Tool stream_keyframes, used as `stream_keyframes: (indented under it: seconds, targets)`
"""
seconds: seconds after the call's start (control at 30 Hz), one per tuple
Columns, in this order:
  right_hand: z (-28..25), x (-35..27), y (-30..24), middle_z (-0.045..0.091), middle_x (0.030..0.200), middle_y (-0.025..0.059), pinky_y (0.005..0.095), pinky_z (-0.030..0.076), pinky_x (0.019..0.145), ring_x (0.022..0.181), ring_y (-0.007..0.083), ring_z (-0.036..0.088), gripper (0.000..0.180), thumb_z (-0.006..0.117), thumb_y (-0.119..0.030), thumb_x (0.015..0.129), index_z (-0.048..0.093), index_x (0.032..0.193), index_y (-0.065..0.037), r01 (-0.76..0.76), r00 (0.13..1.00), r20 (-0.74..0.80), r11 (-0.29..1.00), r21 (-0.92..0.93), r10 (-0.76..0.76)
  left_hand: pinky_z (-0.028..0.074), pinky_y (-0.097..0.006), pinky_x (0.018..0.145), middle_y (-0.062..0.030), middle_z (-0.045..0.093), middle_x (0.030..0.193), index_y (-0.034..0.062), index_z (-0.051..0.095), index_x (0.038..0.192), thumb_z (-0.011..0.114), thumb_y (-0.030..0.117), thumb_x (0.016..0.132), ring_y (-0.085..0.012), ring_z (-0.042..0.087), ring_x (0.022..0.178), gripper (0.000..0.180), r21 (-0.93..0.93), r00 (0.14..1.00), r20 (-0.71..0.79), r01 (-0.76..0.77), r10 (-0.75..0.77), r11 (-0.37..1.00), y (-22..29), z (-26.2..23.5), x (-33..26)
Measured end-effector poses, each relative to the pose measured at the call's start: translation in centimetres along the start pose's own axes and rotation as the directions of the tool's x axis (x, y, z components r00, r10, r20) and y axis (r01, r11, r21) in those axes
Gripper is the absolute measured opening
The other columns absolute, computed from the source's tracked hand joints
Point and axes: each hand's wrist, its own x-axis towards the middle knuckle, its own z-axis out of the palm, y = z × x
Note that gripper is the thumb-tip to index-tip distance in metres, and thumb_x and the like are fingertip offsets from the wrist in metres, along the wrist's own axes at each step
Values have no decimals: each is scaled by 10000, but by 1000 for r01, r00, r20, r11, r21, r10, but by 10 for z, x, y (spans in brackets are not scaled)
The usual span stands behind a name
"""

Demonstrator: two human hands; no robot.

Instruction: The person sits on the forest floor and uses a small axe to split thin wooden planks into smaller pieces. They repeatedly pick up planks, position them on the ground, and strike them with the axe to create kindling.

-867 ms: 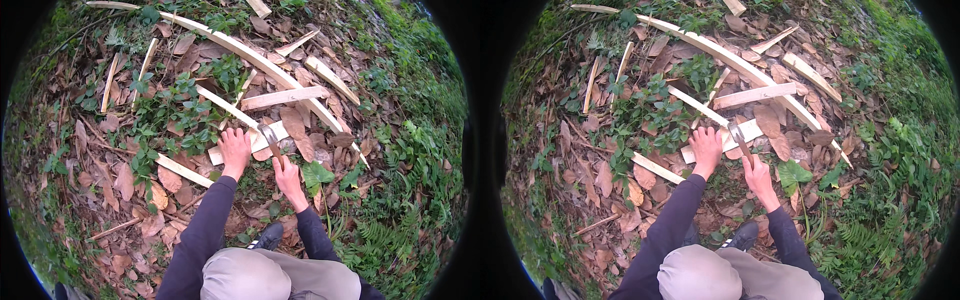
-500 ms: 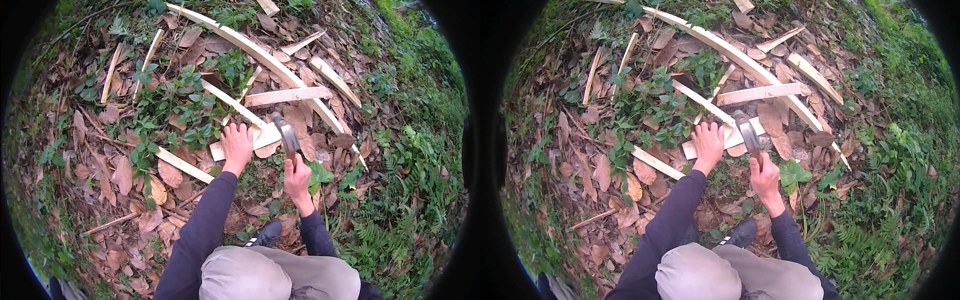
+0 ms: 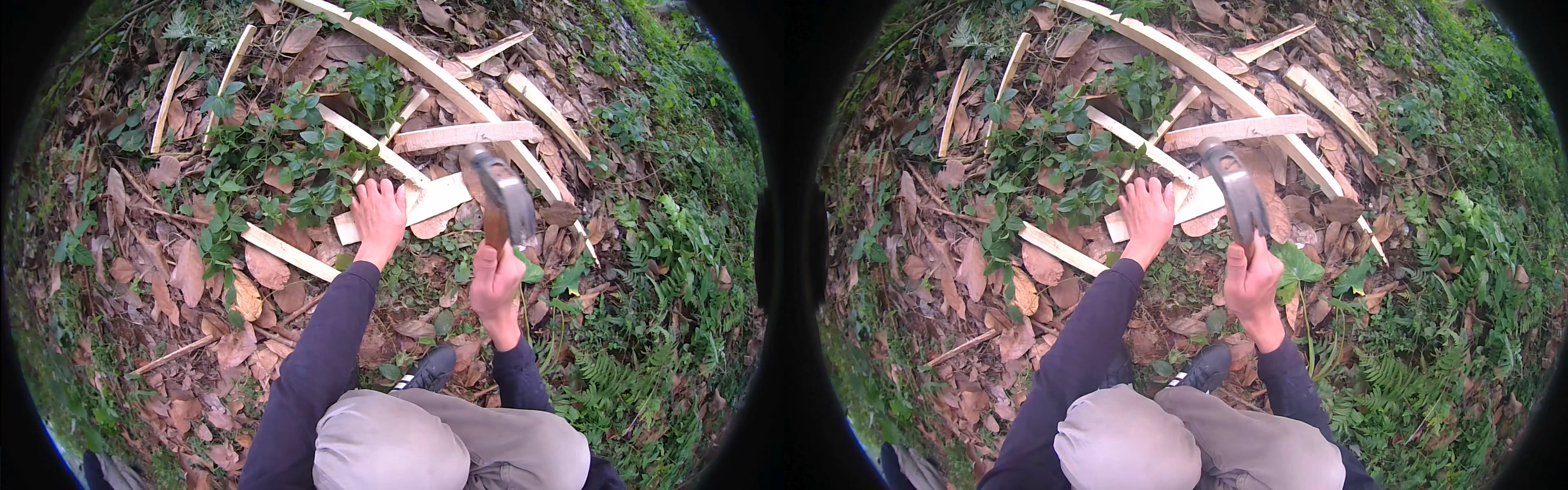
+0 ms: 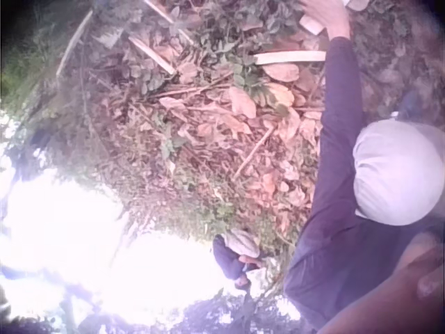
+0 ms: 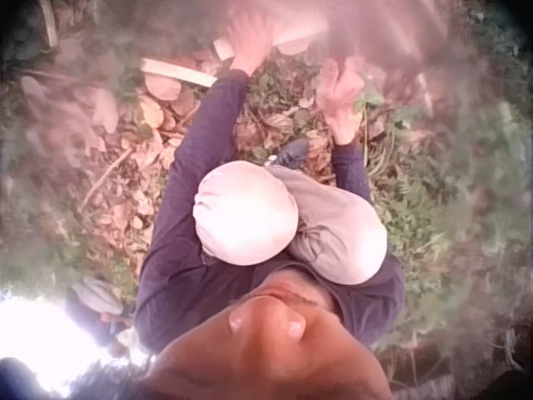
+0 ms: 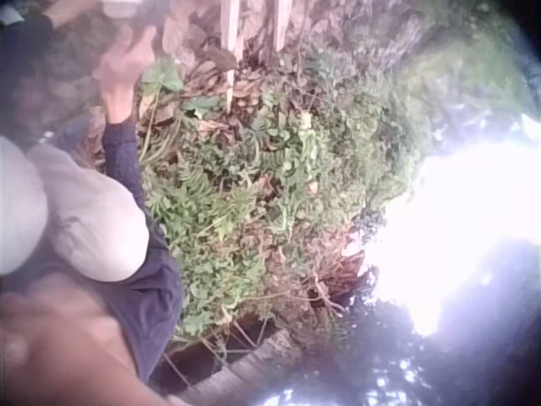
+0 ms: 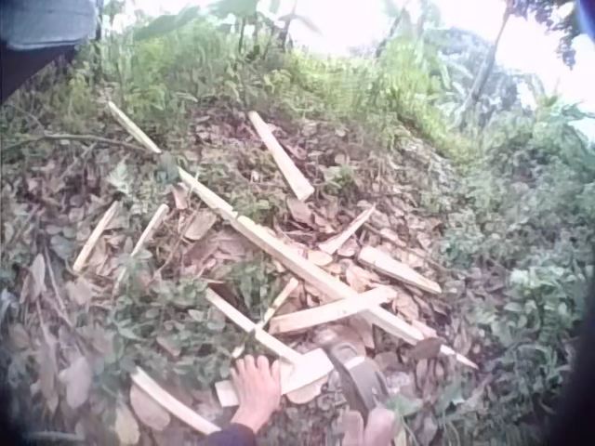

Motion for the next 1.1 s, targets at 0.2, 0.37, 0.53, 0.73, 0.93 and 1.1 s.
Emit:
stream_keyframes:
  seconds: [0.2,0.37,0.53,0.73,0.93,1.1]
  targets:
    - [51,-28,107,599,613,206,453,464,511,538,377,627,396,537,-321,1038,591,882,39,39,999,37,979,-201,-33,401,-511,808,-154,541,976,54,543,971,510,367,1012,-350,523,970,317,-19,1000,7,-8,8,1000,12,2,3]
    - [32,6,26,577,611,223,456,442,511,557,403,627,355,558,-307,1040,581,930,30,-257,955,125,962,-95,268,407,-529,834,-165,557,1015,44,547,983,504,390,1016,-360,530,1002,351,3,996,64,63,-63,998,-1,-3,4]
    - [-18,4,-5,582,599,65,324,420,466,494,177,578,389,545,-352,1040,572,930,20,189,973,-193,912,364,-125,406,-518,807,-165,563,973,48,538,963,505,391,1018,-357,535,972,348,-4,1000,22,22,-22,1000,2,2,5]
    - [48,-12,89,612,640,244,480,467,543,613,388,658,378,567,-319,1024,606,964,53,-286,918,203,923,-258,341,413,-523,818,-166,568,989,45,543,972,506,399,1017,-360,543,988,358,4,998,57,7,-7,1000,18,4,-2]
    - [-6,45,-23,473,554,-35,273,313,425,477,76,459,457,449,-405,1084,518,785,-67,-47,995,-82,985,167,61,431,-520,870,-171,573,1018,42,545,991,500,425,1015,-357,545,1013,386,52,995,61,75,-78,996,-3,-5,7]
    - [41,-8,79,598,567,146,404,460,480,523,242,654,417,541,-331,1036,574,812,18,-184,982,38,982,-42,185,435,-516,861,-175,578,1018,38,547,986,496,423,1017,-359,549,1009,390,25,995,81,49,-51,999,19,-2,12]
